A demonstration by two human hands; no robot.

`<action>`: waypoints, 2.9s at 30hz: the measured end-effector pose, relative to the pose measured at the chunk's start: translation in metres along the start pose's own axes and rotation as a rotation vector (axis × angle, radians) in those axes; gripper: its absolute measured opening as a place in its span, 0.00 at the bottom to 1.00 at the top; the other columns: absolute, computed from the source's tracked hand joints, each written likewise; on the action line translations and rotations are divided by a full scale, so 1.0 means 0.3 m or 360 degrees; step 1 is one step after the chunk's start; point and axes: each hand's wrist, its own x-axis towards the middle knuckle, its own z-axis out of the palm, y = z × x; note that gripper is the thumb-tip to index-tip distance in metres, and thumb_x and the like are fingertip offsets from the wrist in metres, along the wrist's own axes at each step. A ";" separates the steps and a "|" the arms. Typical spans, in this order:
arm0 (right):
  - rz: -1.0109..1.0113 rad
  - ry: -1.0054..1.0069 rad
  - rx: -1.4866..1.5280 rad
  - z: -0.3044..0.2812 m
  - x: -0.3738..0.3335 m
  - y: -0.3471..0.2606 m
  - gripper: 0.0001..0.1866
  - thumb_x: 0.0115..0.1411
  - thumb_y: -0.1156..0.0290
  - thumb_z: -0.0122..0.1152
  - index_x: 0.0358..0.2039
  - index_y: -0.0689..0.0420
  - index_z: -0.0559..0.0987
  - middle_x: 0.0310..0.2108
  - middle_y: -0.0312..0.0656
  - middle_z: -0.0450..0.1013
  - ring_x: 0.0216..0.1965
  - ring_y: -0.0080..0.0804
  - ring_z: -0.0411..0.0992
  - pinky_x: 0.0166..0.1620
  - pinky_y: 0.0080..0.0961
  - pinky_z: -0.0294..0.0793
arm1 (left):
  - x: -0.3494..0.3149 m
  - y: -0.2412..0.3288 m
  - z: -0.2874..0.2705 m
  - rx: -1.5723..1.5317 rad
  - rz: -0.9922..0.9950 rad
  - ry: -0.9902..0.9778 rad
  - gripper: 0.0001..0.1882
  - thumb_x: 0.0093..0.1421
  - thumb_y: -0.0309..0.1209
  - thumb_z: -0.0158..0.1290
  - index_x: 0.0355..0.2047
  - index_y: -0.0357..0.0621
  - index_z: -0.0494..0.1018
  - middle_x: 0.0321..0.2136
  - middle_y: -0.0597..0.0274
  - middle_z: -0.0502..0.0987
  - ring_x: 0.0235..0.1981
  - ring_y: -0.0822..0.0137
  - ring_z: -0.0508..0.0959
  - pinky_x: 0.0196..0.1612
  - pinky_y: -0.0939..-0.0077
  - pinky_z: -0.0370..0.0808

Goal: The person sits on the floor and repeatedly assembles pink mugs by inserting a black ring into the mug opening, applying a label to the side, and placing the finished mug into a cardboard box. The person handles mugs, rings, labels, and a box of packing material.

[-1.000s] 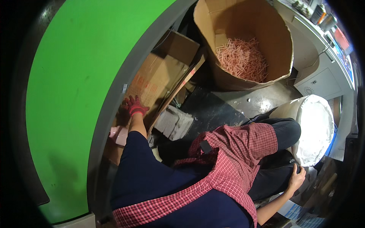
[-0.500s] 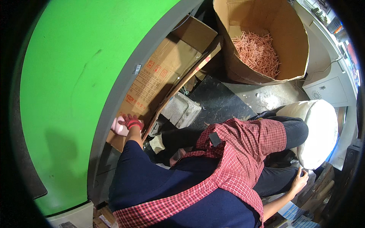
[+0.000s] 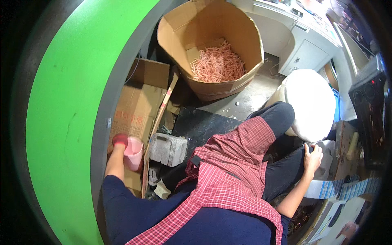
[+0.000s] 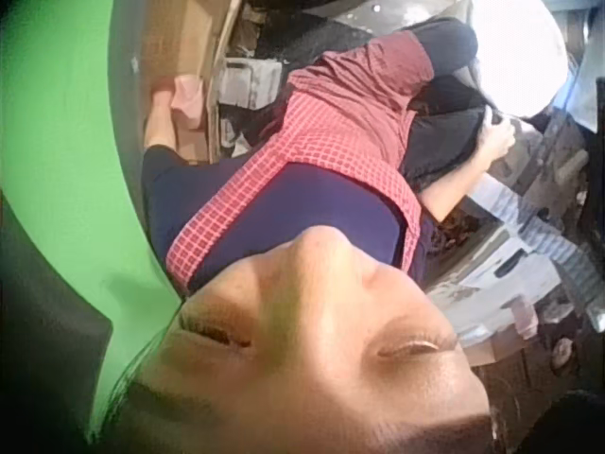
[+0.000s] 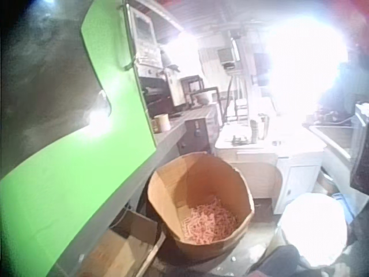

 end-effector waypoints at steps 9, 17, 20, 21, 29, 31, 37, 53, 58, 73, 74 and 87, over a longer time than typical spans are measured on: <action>-0.0243 0.0537 0.0578 -0.019 -0.101 -0.073 0.21 0.57 0.57 0.71 0.44 0.59 0.82 0.46 0.47 0.78 0.51 0.48 0.74 0.55 0.44 0.72 | -0.539 0.414 -1.248 -0.1555 0.1478 0.1439 0.24 0.57 0.15 0.52 0.54 0.41 0.76 0.47 0.51 0.81 0.44 0.61 0.83 0.48 0.70 0.80; -0.0012 -0.0200 0.3755 -0.201 -0.444 -0.290 0.54 0.49 0.55 0.75 0.70 0.65 0.59 0.68 0.48 0.63 0.68 0.38 0.63 0.69 0.34 0.61 | -0.636 1.104 -1.195 -0.2014 0.2770 0.0074 0.22 0.56 0.33 0.64 0.49 0.37 0.77 0.48 0.49 0.81 0.47 0.53 0.82 0.52 0.65 0.77; -0.0055 -0.0358 0.3369 -0.222 -0.386 -0.241 0.53 0.37 0.67 0.62 0.69 0.66 0.61 0.63 0.48 0.68 0.63 0.37 0.69 0.66 0.33 0.66 | -0.648 1.106 -1.302 -0.1345 0.3019 0.0478 0.24 0.61 0.23 0.59 0.59 0.40 0.74 0.57 0.55 0.77 0.48 0.63 0.82 0.58 0.66 0.75; 0.0043 -0.0598 0.3215 -0.219 -0.350 -0.240 0.54 0.32 0.71 0.55 0.69 0.66 0.62 0.61 0.48 0.70 0.61 0.36 0.71 0.65 0.31 0.67 | -0.656 1.092 -1.358 -0.1630 0.3189 0.0614 0.24 0.60 0.20 0.58 0.58 0.40 0.74 0.60 0.54 0.75 0.50 0.59 0.81 0.60 0.61 0.74; -0.0468 -0.1839 0.3686 -0.046 -0.209 -0.527 0.52 0.55 0.50 0.69 0.72 0.64 0.57 0.68 0.50 0.63 0.67 0.37 0.64 0.71 0.36 0.59 | -0.792 1.025 -1.521 -0.1214 0.3637 0.1290 0.18 0.60 0.24 0.57 0.51 0.42 0.75 0.46 0.52 0.82 0.49 0.51 0.82 0.61 0.52 0.73; -0.0170 -0.1976 0.3776 0.005 -0.239 -0.571 0.43 0.63 0.56 0.59 0.72 0.63 0.57 0.67 0.49 0.65 0.66 0.36 0.66 0.69 0.36 0.62 | -0.795 1.025 -1.492 -0.1185 0.3421 0.1515 0.17 0.59 0.22 0.56 0.50 0.44 0.76 0.43 0.55 0.83 0.44 0.55 0.84 0.55 0.55 0.78; 0.0192 -0.2165 0.3296 0.058 -0.218 -0.649 0.26 0.71 0.53 0.54 0.62 0.58 0.73 0.57 0.39 0.75 0.55 0.30 0.75 0.60 0.30 0.73 | -0.641 1.039 -1.441 -0.1278 0.3392 0.0926 0.19 0.58 0.16 0.57 0.48 0.48 0.77 0.35 0.56 0.83 0.33 0.57 0.84 0.40 0.66 0.81; -0.0602 0.0826 0.0377 0.118 0.424 -0.053 0.08 0.55 0.76 0.59 0.37 0.55 0.79 0.36 0.44 0.75 0.41 0.45 0.76 0.47 0.39 0.75 | -0.193 0.765 -1.559 -0.1987 0.2130 0.1241 0.37 0.57 0.22 0.62 0.68 0.38 0.64 0.61 0.45 0.71 0.62 0.52 0.71 0.65 0.60 0.68; -0.0292 0.0834 0.0710 -0.044 0.371 -0.044 0.07 0.57 0.70 0.67 0.34 0.57 0.80 0.38 0.44 0.74 0.36 0.43 0.76 0.40 0.37 0.76 | -0.269 0.779 -1.688 -0.1078 0.1731 0.2260 0.33 0.59 0.27 0.62 0.66 0.43 0.68 0.53 0.41 0.77 0.53 0.43 0.75 0.57 0.54 0.73; -0.0639 -0.0076 0.2263 -0.529 -0.300 -0.241 0.23 0.68 0.81 0.49 0.63 0.69 0.67 0.43 0.51 0.80 0.50 0.38 0.79 0.54 0.35 0.79 | -0.915 1.118 -1.505 -0.1706 0.3289 0.1335 0.53 0.41 0.34 0.76 0.67 0.46 0.62 0.60 0.43 0.68 0.60 0.40 0.72 0.62 0.48 0.69; -0.0732 0.0007 0.2079 -0.563 -0.326 -0.265 0.24 0.65 0.85 0.50 0.62 0.68 0.69 0.45 0.51 0.79 0.49 0.40 0.80 0.55 0.36 0.78 | -0.930 1.129 -1.505 -0.1703 0.3349 0.1318 0.54 0.41 0.36 0.76 0.67 0.46 0.60 0.61 0.43 0.69 0.60 0.41 0.72 0.63 0.48 0.68; -0.1032 0.0091 0.0832 -0.457 -0.391 -0.357 0.08 0.55 0.76 0.59 0.36 0.59 0.75 0.38 0.43 0.73 0.40 0.35 0.77 0.37 0.29 0.81 | -1.000 1.196 -1.399 -0.1161 0.3293 0.1534 0.48 0.45 0.42 0.69 0.65 0.43 0.61 0.59 0.57 0.74 0.61 0.54 0.74 0.69 0.47 0.60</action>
